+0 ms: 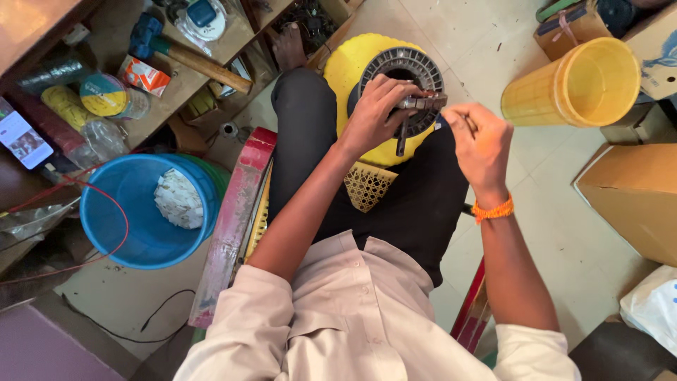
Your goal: The person sits and works on a small electrical component, likely a motor stator, resting on a yellow plastic stool. They repeatedly insert and adjust thin copper wires into the component's slots using both hands.
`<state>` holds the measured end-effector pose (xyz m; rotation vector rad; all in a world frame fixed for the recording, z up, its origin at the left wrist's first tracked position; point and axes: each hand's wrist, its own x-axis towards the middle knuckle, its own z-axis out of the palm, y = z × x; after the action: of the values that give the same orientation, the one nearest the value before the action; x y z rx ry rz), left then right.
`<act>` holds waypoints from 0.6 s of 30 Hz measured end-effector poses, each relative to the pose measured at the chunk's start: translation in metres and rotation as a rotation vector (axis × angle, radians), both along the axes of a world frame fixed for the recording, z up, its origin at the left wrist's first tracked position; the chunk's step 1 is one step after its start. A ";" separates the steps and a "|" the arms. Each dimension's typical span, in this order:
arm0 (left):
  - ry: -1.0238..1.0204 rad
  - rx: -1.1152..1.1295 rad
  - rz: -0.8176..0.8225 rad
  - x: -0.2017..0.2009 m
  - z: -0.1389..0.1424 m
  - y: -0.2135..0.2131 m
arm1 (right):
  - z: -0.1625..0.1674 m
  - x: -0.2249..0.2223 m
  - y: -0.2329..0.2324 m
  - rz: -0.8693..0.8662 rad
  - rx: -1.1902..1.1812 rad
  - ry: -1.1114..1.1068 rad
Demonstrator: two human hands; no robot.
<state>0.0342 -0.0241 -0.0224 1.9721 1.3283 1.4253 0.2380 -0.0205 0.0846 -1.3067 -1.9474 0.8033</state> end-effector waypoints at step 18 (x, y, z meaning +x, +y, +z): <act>-0.023 0.068 0.041 -0.003 0.003 0.005 | 0.015 -0.016 0.048 0.103 -0.300 0.094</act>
<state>0.0308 -0.0192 -0.0194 1.9758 1.3341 1.5263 0.2221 0.0279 0.0994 -1.3172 -1.8833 1.2249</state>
